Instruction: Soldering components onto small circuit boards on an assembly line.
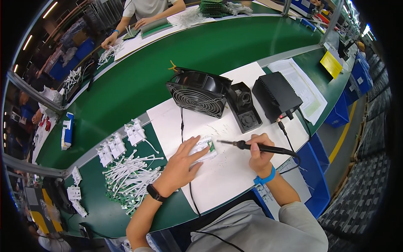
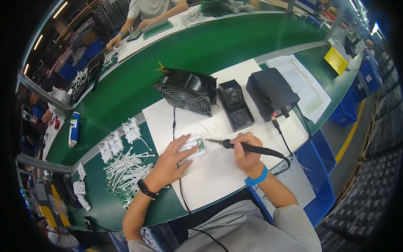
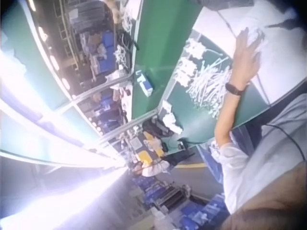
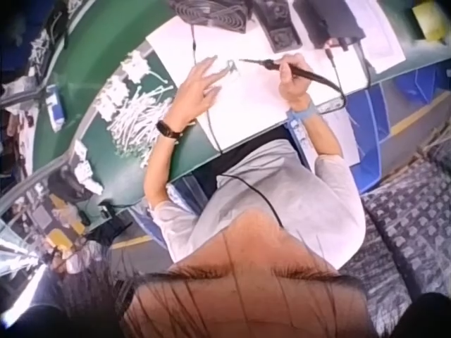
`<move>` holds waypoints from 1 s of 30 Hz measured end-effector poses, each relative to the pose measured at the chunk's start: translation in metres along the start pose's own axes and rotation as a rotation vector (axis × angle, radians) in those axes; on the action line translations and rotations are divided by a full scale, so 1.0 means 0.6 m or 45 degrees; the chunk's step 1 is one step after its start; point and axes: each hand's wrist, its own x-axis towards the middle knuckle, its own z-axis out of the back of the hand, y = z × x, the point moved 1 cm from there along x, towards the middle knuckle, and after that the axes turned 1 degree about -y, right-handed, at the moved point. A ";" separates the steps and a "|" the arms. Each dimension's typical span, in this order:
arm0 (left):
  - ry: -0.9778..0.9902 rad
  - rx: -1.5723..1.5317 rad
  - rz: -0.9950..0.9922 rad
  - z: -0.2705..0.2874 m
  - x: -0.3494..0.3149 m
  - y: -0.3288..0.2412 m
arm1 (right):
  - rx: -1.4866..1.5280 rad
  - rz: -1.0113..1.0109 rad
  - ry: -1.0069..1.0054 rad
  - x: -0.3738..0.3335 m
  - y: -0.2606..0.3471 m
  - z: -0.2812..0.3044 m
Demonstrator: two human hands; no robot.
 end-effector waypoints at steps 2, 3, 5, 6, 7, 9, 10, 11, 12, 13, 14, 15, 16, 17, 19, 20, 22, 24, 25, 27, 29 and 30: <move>-0.079 0.049 0.035 -0.018 0.002 -0.002 | -0.030 -0.026 -0.043 -0.006 0.000 0.004; -0.153 0.090 0.063 -0.029 0.003 -0.003 | 0.024 -0.120 -0.080 -0.009 0.003 0.002; -0.269 0.173 0.046 -0.051 0.009 -0.014 | 0.093 -0.250 -0.140 -0.013 0.007 -0.004; -0.354 0.166 0.101 -0.064 0.012 -0.022 | 0.093 -0.251 -0.134 -0.014 0.004 -0.004; -0.439 0.158 0.157 -0.073 0.013 -0.027 | 0.021 -0.199 -0.108 -0.016 -0.001 -0.004; -0.475 0.193 0.145 -0.079 0.014 -0.035 | -0.053 -0.147 -0.072 -0.010 0.000 -0.005; -0.471 0.247 0.113 -0.078 0.014 -0.040 | -0.090 -0.127 -0.035 -0.004 0.006 -0.005; -0.466 0.301 0.081 -0.074 0.013 -0.045 | -0.128 -0.107 0.000 -0.001 0.011 -0.006; -0.470 0.298 0.087 -0.072 0.011 -0.048 | -0.128 -0.108 0.008 -0.001 0.012 -0.007; -0.439 0.283 0.086 -0.071 0.010 -0.050 | -0.148 -0.080 0.028 -0.002 0.013 -0.007; -0.409 0.270 0.085 -0.070 0.007 -0.050 | -0.166 -0.051 0.047 -0.002 0.014 -0.010; -0.413 0.270 0.091 -0.070 0.005 -0.049 | -0.163 -0.050 0.054 -0.002 0.014 -0.012; -0.409 0.221 0.090 -0.072 0.004 -0.047 | -0.162 -0.045 0.072 -0.002 0.015 -0.014; -0.405 0.171 0.089 -0.073 0.002 -0.044 | -0.162 -0.040 0.091 -0.001 0.015 -0.016; -0.416 0.148 0.096 -0.075 0.000 -0.040 | -0.185 -0.035 0.121 0.000 0.013 -0.019; -0.424 0.124 0.099 -0.075 -0.001 -0.039 | -0.210 -0.031 0.147 0.001 0.013 -0.019; -0.426 0.113 0.109 -0.075 -0.001 -0.039 | -0.231 -0.004 0.173 0.005 0.011 -0.018; -0.427 0.102 0.118 -0.074 -0.002 -0.039 | -0.252 0.023 0.198 0.005 0.011 -0.019; -0.416 0.105 0.114 -0.073 -0.003 -0.039 | -0.239 -0.021 0.202 0.003 0.011 -0.020; -0.408 0.108 0.112 -0.073 -0.004 -0.039 | -0.225 -0.065 0.209 0.002 0.010 -0.022; -0.417 0.104 0.114 -0.077 -0.004 -0.038 | -0.243 -0.057 0.224 0.003 0.010 -0.023; -0.419 0.104 0.116 -0.079 -0.004 -0.038 | -0.242 -0.056 0.227 0.004 0.010 -0.024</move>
